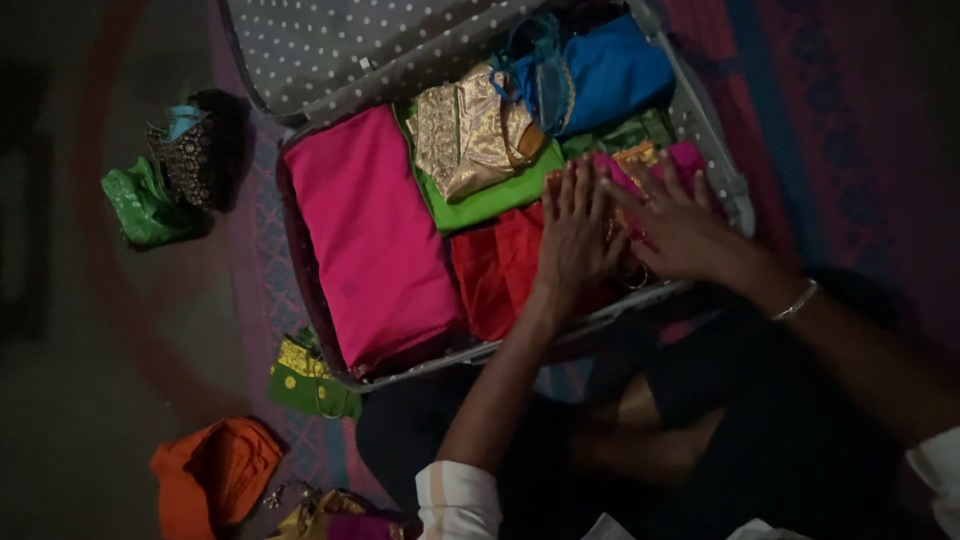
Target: The person packs various items of clothing, including colorful fabrics and a small yellow bag, into a grey suitcase.
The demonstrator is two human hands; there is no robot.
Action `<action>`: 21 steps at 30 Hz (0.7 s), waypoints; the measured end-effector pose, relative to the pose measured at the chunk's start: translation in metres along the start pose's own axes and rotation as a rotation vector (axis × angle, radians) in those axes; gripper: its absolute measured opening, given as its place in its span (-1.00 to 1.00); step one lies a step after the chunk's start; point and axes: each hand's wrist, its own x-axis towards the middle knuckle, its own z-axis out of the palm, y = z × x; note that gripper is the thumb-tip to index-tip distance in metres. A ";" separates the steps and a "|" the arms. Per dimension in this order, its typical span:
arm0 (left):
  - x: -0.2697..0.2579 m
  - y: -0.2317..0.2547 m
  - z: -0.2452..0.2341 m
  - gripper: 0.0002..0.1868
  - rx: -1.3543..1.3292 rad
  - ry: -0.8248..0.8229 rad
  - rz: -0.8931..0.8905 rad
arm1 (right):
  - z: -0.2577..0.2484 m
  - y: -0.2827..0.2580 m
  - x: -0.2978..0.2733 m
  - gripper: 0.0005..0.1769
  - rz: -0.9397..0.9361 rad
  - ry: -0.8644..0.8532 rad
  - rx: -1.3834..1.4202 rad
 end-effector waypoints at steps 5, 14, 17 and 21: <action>-0.013 0.012 0.006 -0.18 0.095 -0.083 0.009 | 0.005 -0.001 -0.010 0.05 0.033 -0.106 -0.017; -0.017 0.010 0.049 -0.09 0.162 -0.067 -0.028 | 0.022 0.010 -0.002 0.05 0.047 -0.156 0.000; -0.013 0.016 0.055 -0.14 0.176 -0.106 -0.100 | 0.030 0.012 -0.004 0.07 0.054 -0.137 0.008; -0.007 0.025 0.038 -0.07 0.145 -0.094 -0.127 | 0.023 0.006 -0.005 0.05 0.079 -0.145 0.034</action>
